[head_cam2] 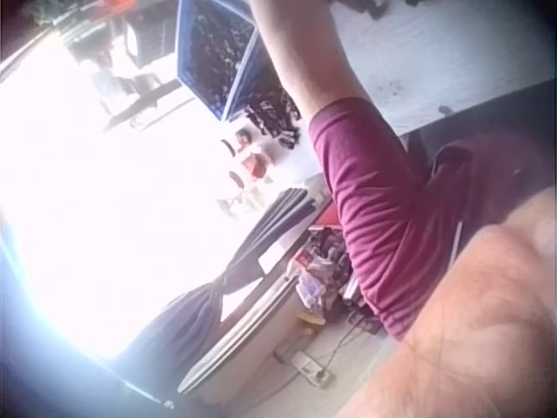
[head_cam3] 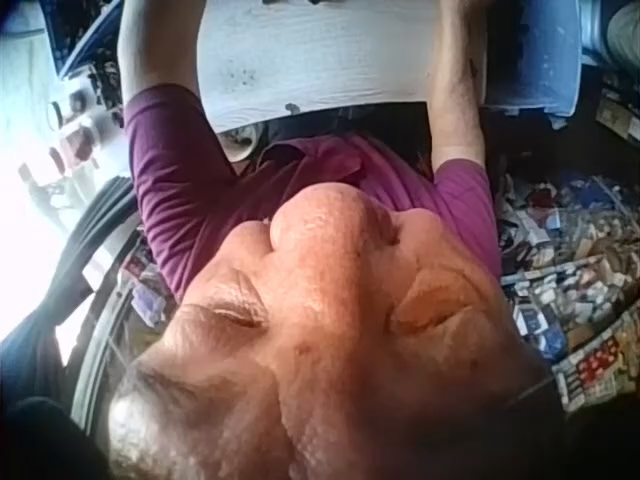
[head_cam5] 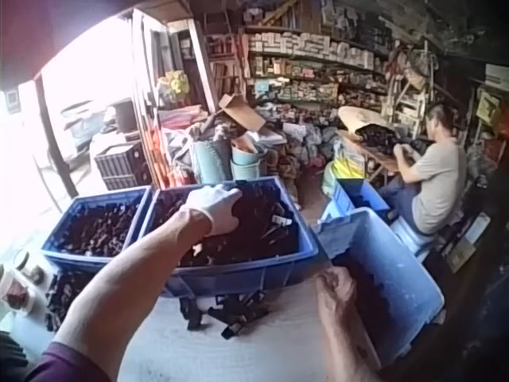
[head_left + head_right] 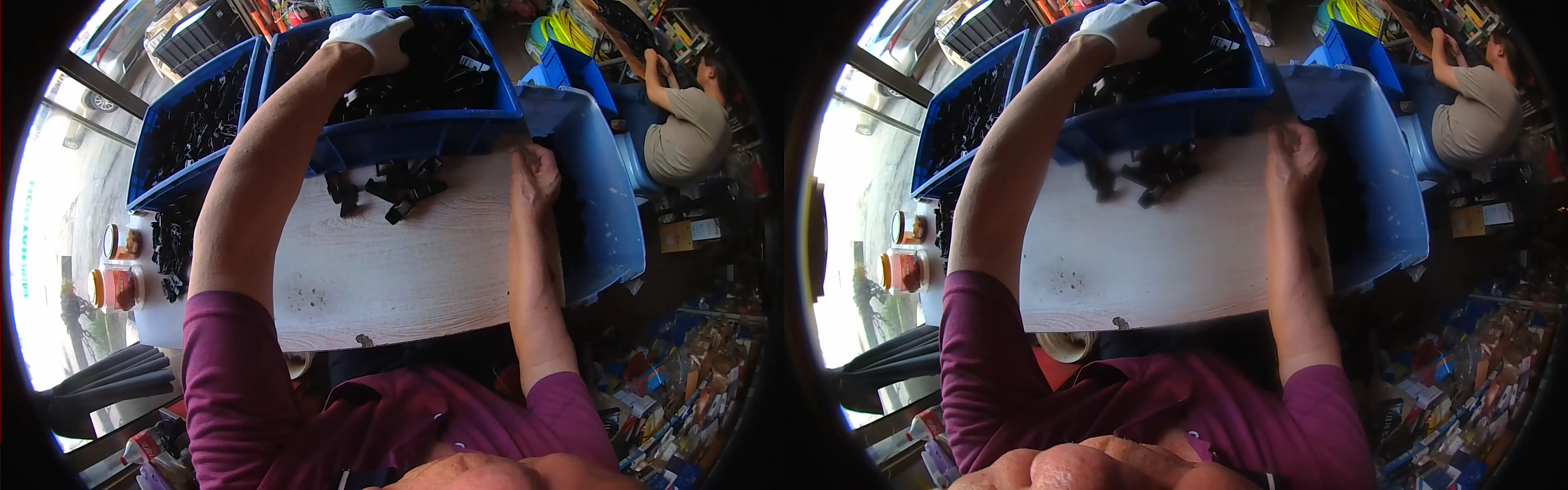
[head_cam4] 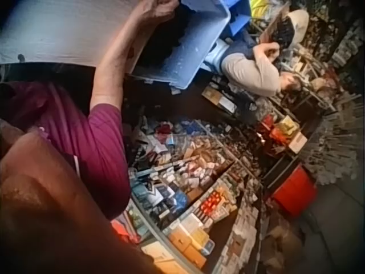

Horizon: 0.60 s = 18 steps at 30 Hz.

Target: The recorder is sorting and inspecting small black plastic parts from blue bins at a workbench.

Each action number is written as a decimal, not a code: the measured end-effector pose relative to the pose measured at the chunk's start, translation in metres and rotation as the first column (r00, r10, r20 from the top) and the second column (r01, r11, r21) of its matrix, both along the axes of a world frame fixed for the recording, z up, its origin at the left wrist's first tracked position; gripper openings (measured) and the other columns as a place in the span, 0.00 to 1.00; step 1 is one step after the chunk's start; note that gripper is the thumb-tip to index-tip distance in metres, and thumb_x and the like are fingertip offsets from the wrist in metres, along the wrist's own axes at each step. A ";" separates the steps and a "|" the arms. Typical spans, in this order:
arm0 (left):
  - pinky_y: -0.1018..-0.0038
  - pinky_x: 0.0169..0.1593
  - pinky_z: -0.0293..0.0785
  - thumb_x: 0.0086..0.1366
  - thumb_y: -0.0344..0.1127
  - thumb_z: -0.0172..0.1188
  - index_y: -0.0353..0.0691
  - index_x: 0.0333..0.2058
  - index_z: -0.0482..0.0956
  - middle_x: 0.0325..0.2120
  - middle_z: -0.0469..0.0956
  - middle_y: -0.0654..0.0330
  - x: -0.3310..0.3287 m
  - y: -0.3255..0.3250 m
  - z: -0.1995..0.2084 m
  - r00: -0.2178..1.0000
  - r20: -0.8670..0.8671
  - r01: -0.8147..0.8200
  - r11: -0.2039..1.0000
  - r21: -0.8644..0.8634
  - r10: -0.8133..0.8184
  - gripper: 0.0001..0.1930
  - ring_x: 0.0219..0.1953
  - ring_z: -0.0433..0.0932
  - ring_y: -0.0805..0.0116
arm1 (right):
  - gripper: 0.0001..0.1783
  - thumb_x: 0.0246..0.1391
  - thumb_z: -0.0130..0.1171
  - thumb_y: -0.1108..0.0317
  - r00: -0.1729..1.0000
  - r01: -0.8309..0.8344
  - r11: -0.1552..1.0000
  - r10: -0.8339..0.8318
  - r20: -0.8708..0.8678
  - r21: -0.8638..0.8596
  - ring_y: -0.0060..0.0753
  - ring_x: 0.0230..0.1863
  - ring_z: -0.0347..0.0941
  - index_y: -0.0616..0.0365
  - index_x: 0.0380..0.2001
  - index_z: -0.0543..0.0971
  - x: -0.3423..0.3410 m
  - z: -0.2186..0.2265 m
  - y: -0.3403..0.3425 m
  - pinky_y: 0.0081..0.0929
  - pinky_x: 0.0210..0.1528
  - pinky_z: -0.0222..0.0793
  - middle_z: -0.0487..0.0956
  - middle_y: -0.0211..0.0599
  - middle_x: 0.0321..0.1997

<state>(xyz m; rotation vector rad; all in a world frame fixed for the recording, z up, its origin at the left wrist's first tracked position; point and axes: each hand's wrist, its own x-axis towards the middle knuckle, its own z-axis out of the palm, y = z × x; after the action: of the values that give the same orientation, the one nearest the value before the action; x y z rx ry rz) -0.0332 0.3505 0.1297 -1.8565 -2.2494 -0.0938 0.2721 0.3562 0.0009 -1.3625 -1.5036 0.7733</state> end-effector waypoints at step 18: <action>0.56 0.53 0.83 0.61 0.37 0.59 0.52 0.59 0.81 0.48 0.84 0.47 0.016 -0.017 -0.009 0.992 0.114 -0.068 0.994 0.084 0.058 0.25 0.51 0.84 0.48 | 0.21 0.55 0.68 0.55 1.000 0.001 0.999 -0.001 -0.001 0.044 0.37 0.34 0.81 0.60 0.45 0.84 0.004 -0.008 0.004 0.37 0.44 0.74 0.84 0.44 0.30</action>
<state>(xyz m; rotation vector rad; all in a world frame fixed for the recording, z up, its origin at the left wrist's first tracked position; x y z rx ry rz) -0.0172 0.3335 0.1211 -1.7751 -2.3345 -0.2878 0.2764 0.3602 -0.0074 -1.3302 -1.5103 0.7365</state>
